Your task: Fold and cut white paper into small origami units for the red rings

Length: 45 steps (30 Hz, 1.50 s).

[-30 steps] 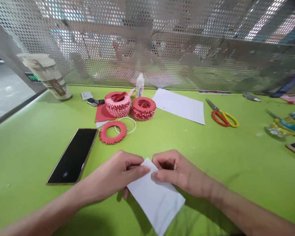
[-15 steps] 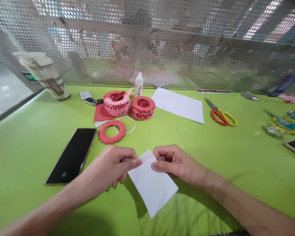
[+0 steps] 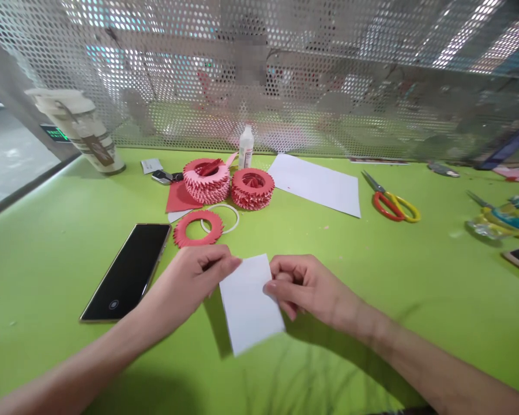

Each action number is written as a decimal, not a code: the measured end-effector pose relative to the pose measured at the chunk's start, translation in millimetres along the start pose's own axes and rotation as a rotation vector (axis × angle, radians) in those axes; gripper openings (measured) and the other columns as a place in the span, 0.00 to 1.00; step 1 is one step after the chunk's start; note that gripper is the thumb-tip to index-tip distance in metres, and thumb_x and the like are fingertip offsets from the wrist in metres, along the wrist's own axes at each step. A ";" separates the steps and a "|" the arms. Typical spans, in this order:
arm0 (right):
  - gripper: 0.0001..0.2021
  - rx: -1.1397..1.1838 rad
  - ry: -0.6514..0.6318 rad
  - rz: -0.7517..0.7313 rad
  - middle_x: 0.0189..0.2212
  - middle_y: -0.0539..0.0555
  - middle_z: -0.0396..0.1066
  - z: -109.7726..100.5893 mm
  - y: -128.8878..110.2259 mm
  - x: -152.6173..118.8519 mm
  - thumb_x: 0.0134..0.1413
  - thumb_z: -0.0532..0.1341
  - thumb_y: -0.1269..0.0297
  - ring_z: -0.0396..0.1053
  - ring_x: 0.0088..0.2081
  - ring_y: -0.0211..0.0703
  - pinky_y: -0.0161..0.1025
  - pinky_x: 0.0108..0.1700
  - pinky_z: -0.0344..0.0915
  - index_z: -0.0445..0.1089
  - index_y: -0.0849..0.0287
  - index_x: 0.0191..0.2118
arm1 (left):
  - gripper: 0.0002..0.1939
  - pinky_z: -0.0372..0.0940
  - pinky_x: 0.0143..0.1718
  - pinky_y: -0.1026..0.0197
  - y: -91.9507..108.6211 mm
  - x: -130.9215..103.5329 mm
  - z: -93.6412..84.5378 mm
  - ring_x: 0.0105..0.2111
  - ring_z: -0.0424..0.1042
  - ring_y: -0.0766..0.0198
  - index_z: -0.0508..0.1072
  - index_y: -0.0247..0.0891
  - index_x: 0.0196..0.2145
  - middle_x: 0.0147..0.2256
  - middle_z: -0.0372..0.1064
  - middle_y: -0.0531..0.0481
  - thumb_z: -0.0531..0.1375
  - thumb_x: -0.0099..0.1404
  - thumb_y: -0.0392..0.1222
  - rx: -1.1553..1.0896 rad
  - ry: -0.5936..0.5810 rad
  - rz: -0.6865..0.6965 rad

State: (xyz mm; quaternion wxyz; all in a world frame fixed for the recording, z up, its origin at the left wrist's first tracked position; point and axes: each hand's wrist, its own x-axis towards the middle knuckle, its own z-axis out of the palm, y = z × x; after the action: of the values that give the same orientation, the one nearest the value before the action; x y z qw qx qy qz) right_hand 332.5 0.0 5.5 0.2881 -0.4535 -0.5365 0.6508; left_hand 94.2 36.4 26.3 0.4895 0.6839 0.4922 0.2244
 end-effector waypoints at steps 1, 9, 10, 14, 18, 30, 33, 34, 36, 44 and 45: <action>0.15 0.007 0.015 -0.018 0.17 0.43 0.66 -0.4 0.2 -0.1 0.63 0.70 0.54 0.57 0.20 0.33 0.33 0.26 0.51 0.70 0.59 0.33 | 0.23 0.49 0.21 0.67 0.1 0.6 0.7 0.21 0.54 0.70 0.60 0.40 0.23 0.20 0.54 0.60 0.59 0.73 0.53 -0.037 0.038 0.018; 0.18 -0.018 0.279 -0.168 0.24 0.46 0.63 2.2 -1.3 -2.3 0.63 0.69 0.49 0.58 0.27 0.36 0.34 0.29 0.55 0.70 0.59 0.32 | 0.17 0.71 0.30 0.62 -1.2 -6.6 16.4 0.29 0.75 0.61 0.76 0.37 0.52 0.33 0.79 0.51 0.67 0.68 0.45 -0.501 -0.182 -0.066; 0.18 -0.010 0.263 -0.172 0.26 0.47 0.65 3.1 -0.8 -2.2 0.63 0.68 0.50 0.59 0.27 0.36 0.34 0.29 0.56 0.71 0.59 0.32 | 0.18 0.71 0.31 0.62 -1.5 -7.6 17.8 0.30 0.76 0.61 0.76 0.37 0.53 0.32 0.79 0.50 0.67 0.68 0.45 -0.516 -0.171 -0.062; 0.12 0.107 0.185 -0.157 0.25 0.45 0.67 6.2 2.2 -2.3 0.65 0.68 0.54 0.60 0.23 0.34 0.31 0.23 0.56 0.73 0.57 0.43 | 0.15 0.70 0.34 0.64 -3.8 -8.0 20.8 0.34 0.77 0.61 0.81 0.37 0.50 0.34 0.80 0.50 0.70 0.67 0.43 -0.565 -0.100 -0.035; 0.08 0.123 0.182 -0.291 0.29 0.48 0.71 5.2 4.0 -5.2 0.69 0.66 0.57 0.66 0.23 0.34 0.30 0.22 0.61 0.79 0.55 0.45 | 0.07 0.68 0.36 0.66 -8.5 -6.4 19.6 0.35 0.76 0.63 0.85 0.39 0.40 0.38 0.81 0.49 0.67 0.67 0.41 -0.695 -0.030 -0.021; 0.15 -0.060 0.213 -0.448 0.34 0.53 0.74 2.1 0.9 -5.3 0.69 0.58 0.68 0.71 0.32 0.40 0.36 0.32 0.68 0.85 0.53 0.41 | 0.22 0.72 0.28 0.63 2.1 -8.1 21.0 0.27 0.81 0.60 0.75 0.35 0.54 0.30 0.82 0.47 0.68 0.68 0.51 -0.529 -0.190 -0.120; 0.11 -0.047 0.228 -0.347 0.37 0.52 0.72 4.8 5.0 -5.3 0.69 0.61 0.62 0.71 0.33 0.40 0.35 0.33 0.69 0.79 0.53 0.51 | 0.20 0.72 0.28 0.63 -0.6 -5.5 21.1 0.27 0.82 0.61 0.77 0.37 0.52 0.33 0.83 0.48 0.69 0.67 0.48 -0.526 -0.142 -0.117; 0.13 -0.042 0.236 -0.305 0.37 0.51 0.71 5.7 6.7 -4.9 0.69 0.63 0.60 0.71 0.32 0.40 0.35 0.32 0.69 0.77 0.52 0.55 | 0.20 0.73 0.29 0.63 -1.6 -5.2 21.1 0.27 0.82 0.61 0.77 0.37 0.53 0.33 0.82 0.49 0.69 0.66 0.47 -0.526 -0.135 -0.123; 0.17 -0.047 0.243 -0.236 0.34 0.49 0.70 7.0 9.5 -3.4 0.67 0.66 0.56 0.70 0.31 0.39 0.34 0.32 0.69 0.74 0.53 0.58 | 0.21 0.72 0.29 0.63 -3.0 -5.3 21.3 0.27 0.82 0.61 0.77 0.37 0.54 0.32 0.82 0.50 0.69 0.66 0.46 -0.514 -0.127 -0.143; 0.16 -0.126 0.258 -0.210 0.34 0.52 0.75 4.1 11.7 0.9 0.69 0.66 0.51 0.70 0.30 0.40 0.36 0.31 0.67 0.76 0.57 0.52 | 0.19 0.66 0.32 0.64 -1.8 -6.4 19.5 0.31 0.76 0.63 0.80 0.34 0.48 0.32 0.80 0.48 0.64 0.70 0.53 -0.452 -0.123 -0.110; 0.16 -0.135 0.262 -0.205 0.34 0.52 0.75 4.2 12.7 1.0 0.68 0.66 0.51 0.70 0.30 0.40 0.36 0.31 0.66 0.76 0.57 0.52 | 0.18 0.64 0.31 0.64 -1.6 -6.0 19.0 0.31 0.74 0.63 0.81 0.34 0.45 0.32 0.79 0.49 0.64 0.70 0.53 -0.427 -0.110 -0.110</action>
State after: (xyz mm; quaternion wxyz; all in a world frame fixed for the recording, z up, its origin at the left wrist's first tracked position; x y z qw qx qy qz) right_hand 329.8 -4.2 -6.9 0.3893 -0.4955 -0.5805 0.5157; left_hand 105.9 22.6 18.0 0.6608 0.5482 0.4425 0.2586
